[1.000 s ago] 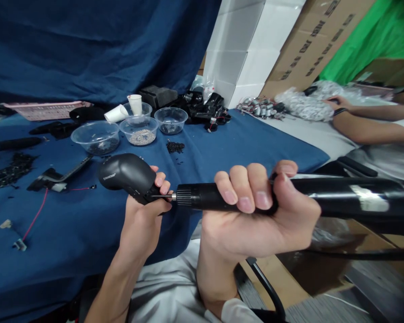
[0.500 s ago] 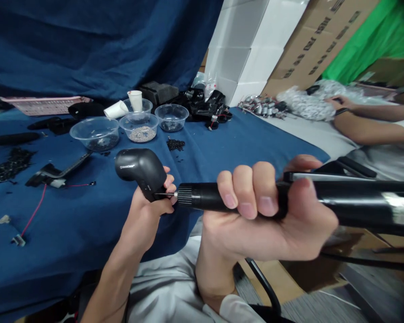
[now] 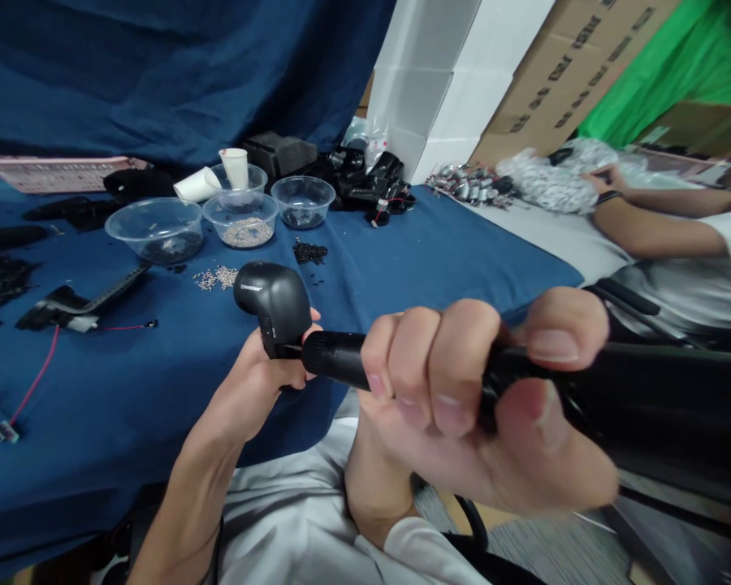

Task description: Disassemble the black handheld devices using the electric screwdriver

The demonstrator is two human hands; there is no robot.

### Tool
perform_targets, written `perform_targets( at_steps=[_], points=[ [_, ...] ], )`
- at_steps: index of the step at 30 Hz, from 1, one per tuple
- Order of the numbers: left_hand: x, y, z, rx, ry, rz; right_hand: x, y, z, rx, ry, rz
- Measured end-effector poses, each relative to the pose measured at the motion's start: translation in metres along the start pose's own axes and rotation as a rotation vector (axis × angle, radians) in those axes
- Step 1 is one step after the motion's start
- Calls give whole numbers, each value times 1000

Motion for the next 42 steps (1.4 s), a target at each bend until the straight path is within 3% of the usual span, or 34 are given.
perform_targets(
  at_steps=[6,12,23,26,30,32,35,38,42],
  points=[
    [-1,-1,-3,19,5,-30,-6,-6,10,19,-34,-63],
    [-5,3,2,38,23,-13,-8,-1,5,11,-34,-89],
    [-3,4,-7,79,73,-20,-12,2,6,67,-33,-144],
    [6,6,5,34,74,44,0,2,0,83,-16,-145],
    [48,9,41,-230,155,308,19,-7,-8,320,-86,-95],
    [69,12,56,-345,203,395,23,-18,2,383,-98,-34],
    [81,15,67,-394,224,416,24,-39,39,215,-66,100],
    [75,18,67,-353,206,376,22,-48,67,63,-36,172],
    [61,16,60,-254,162,298,30,-49,76,67,17,266]
  ],
)
Point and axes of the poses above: each hand's wrist, its own y-axis away from the middle knuckle, its own x-axis out of the back of the hand, z = x × y, the point moved 8 cm from there along -y, towards the middle knuckle, and after that the axes turned 2 degrees about -x, right-handed, at the moved point
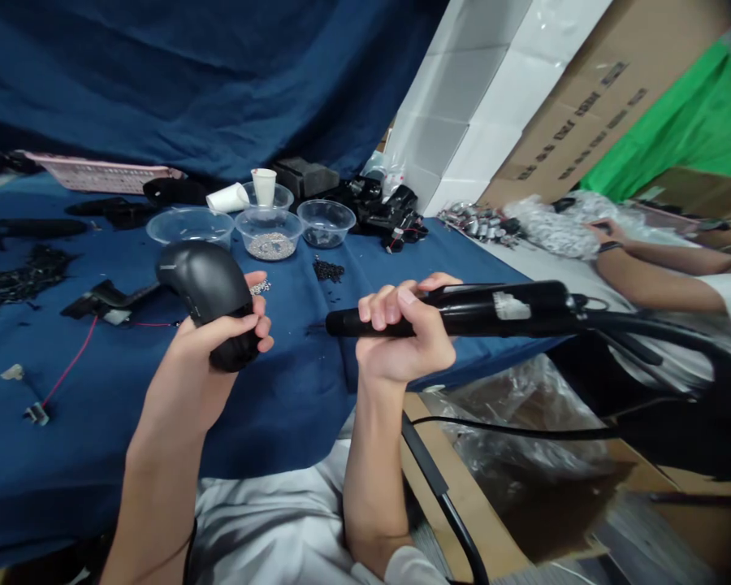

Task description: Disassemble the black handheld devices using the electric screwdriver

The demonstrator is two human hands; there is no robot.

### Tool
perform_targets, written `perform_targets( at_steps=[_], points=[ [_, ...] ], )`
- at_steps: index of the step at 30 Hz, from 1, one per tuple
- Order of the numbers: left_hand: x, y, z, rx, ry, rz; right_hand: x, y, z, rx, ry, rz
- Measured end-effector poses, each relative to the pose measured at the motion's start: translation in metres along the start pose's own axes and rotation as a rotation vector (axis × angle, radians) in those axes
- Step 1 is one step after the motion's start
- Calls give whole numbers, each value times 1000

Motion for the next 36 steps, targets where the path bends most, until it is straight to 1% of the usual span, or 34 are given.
perform_targets(
  at_steps=[4,7,10,12,14,20,25,27,30,33,36],
  points=[
    [-3,-2,-4,0,-79,-28,7,-3,5,-10,51,21],
    [-2,-3,-2,-42,-107,7,10,-6,6,24,60,40],
    [7,-2,7,-125,-32,138,7,-7,8,64,86,55],
    [15,1,14,-181,65,239,0,-6,13,67,100,52],
    [22,4,22,-216,127,291,-11,-3,22,39,105,45],
    [35,9,40,-230,159,299,-43,7,63,-122,161,-1],
    [46,13,51,-252,205,294,-64,9,84,-136,205,-53],
    [50,12,54,-258,212,274,-68,6,90,-132,224,-64],
    [53,13,58,-270,223,237,-69,-5,91,-70,245,-56],
    [53,15,59,-269,247,253,-68,-22,91,-14,263,-40],
    [53,17,60,-266,256,279,-68,-35,97,-16,289,-61]
  ],
)
Point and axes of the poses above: each hand's wrist, its own y-axis away from the middle knuckle, its own x-axis out of the back of the hand, z = x × y, the point moved 8 cm from there along -y, towards the middle knuckle, and after that the axes turned 2 degrees about -x, right-handed, at the moved point
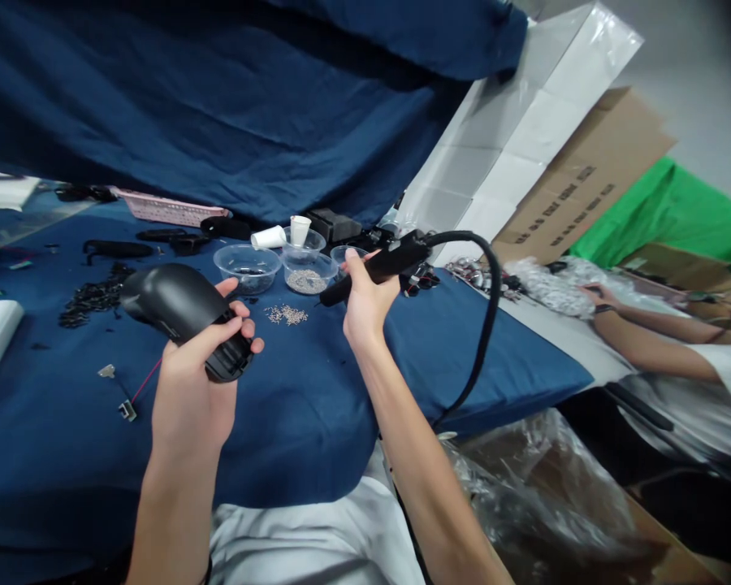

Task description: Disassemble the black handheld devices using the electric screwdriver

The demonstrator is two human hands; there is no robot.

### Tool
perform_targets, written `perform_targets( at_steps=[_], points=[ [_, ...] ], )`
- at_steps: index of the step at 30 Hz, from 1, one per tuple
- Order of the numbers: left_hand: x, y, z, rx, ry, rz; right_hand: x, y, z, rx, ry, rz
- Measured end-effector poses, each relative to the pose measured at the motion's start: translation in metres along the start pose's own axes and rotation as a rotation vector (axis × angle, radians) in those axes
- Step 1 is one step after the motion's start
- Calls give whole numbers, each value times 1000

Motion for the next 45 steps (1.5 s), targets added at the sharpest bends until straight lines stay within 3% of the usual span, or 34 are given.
perform_targets(
  at_steps=[6,20,26,32,37,41,45],
  points=[
    [-1,1,-1,12,5,-65,-3,-2,10,-28,30,-25],
    [-1,1,-3,18,-8,-42,-12,-4,25,-70,17,-26],
    [1,-1,-6,14,-10,-33,-3,-3,9,-26,-36,47],
    [-4,-8,-23,-48,-197,-102,21,9,-43,4,-175,95],
    [-21,-2,-45,-63,-400,-255,61,37,-81,-83,-403,108],
    [-37,13,-62,-13,-422,-357,92,53,-88,-117,-522,195],
    [-42,21,-72,2,-460,-338,103,55,-86,-136,-588,225]
  ],
)
Point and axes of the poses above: each hand's wrist, its own y-axis away from the middle knuckle, its own x-axis out of the back of the hand, z = x × y, the point moved 8 cm from there along -y, towards the middle knuckle, and after that the axes turned 2 degrees about -x, right-handed, at the moved point
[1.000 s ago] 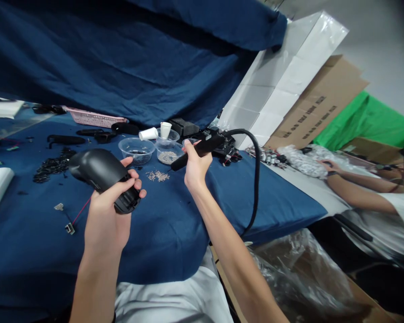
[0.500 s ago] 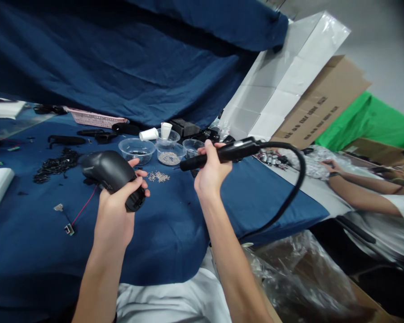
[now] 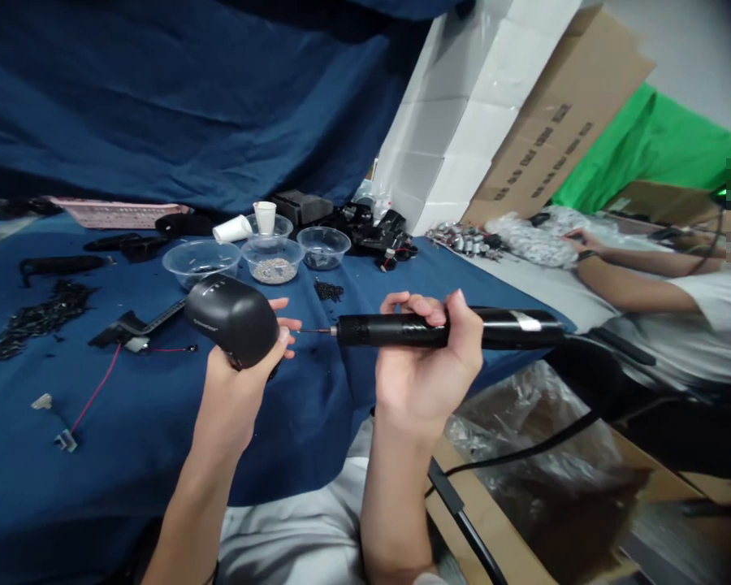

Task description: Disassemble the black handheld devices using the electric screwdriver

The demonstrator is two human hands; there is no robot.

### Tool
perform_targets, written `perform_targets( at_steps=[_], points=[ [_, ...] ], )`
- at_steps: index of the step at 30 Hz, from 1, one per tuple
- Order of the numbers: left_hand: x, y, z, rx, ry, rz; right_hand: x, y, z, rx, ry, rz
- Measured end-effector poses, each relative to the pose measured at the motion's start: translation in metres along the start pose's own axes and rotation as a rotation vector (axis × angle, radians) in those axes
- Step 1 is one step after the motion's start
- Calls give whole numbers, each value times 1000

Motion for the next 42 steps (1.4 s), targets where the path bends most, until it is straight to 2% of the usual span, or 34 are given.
perform_targets(
  at_steps=[10,18,24,31,37,42],
  points=[
    [-7,6,0,-56,-65,29,4,-10,-5,-41,-59,26],
    [-8,1,-7,-106,-59,-4,0,-7,-5,-60,-92,22],
    [-9,4,-2,-130,-83,-38,-1,-2,-4,-61,-85,9],
    [-9,9,12,-288,-224,12,-3,2,-6,-32,-26,-9],
    [-8,7,11,-308,-251,-45,-1,0,-12,-26,-41,11],
    [-8,5,6,-268,-237,-130,1,-1,-15,-32,-93,28]
  ],
)
Point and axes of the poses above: each hand's wrist, its own y-axis away from the middle knuckle, its own x-axis out of the back of the hand, z = x × y, the point moved 8 cm from there along -y, towards the middle knuckle, and after that the axes turned 2 degrees about -x, right-handed, at the moved point
